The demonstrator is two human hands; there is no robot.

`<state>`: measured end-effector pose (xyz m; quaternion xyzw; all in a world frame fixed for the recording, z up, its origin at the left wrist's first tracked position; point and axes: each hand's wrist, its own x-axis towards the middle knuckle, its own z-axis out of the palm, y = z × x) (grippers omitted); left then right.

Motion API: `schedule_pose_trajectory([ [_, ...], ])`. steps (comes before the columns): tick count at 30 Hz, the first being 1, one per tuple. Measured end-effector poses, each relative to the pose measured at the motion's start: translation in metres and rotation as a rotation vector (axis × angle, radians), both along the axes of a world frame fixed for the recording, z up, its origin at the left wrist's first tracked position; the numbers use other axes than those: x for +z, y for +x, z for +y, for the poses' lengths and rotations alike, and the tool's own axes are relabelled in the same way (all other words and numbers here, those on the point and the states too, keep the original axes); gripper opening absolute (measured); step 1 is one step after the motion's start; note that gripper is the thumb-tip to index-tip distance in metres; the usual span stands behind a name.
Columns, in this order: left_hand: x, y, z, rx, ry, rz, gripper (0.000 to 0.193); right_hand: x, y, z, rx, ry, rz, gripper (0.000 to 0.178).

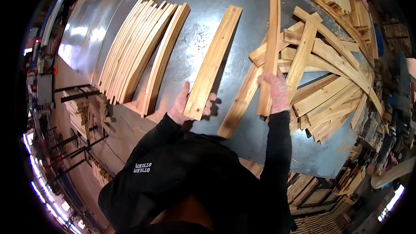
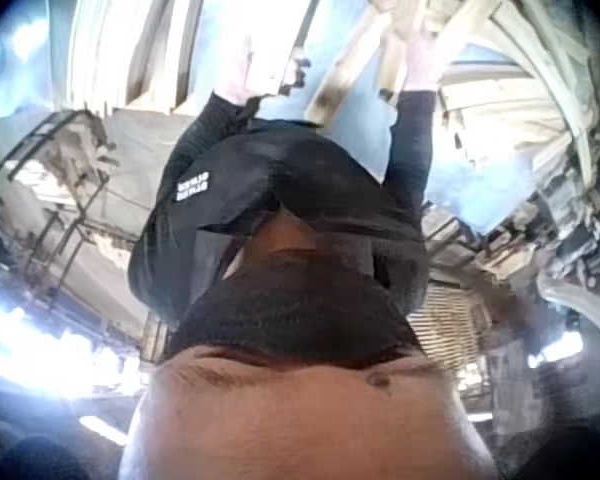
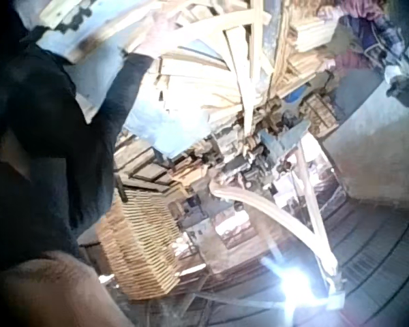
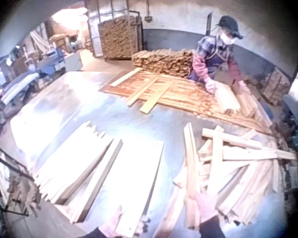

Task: The person repeatedly picks up wooden planks from a pile on a metal table and stacks them into a neat pile. The person wears pink gloves and handles the planks one by one or in small groups, aligning them as they stack.

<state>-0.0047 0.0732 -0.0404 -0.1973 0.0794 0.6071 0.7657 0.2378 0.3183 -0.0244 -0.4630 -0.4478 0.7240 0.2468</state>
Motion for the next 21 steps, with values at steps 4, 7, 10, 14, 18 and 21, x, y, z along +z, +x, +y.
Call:
schedule_pose_trajectory([
  [4,-0.037,0.014,0.008,-0.094,0.158,0.27,0.086,-0.014,-0.038,-0.088,0.169,0.073,0.039,0.056],
  [7,0.008,0.04,0.027,-0.359,-0.091,0.994,0.063,-0.066,-0.058,-0.108,0.498,0.796,-0.392,0.062],
  [10,-0.036,0.047,0.012,-0.359,-0.17,1.354,0.056,-0.017,-0.057,-0.061,0.375,1.303,-1.024,0.074],
  [14,-0.024,0.05,0.01,-0.421,-0.313,1.349,0.088,-0.014,-0.018,0.009,0.136,0.544,-1.313,0.105],
  [18,-0.014,0.043,0.007,-0.366,-0.267,1.359,0.085,-0.02,-0.014,0.004,0.157,0.485,-0.967,0.099],
  [21,-0.014,0.047,0.0,-0.34,-0.258,1.416,0.065,-0.022,-0.037,-0.029,0.098,-0.068,-0.271,0.093],
])
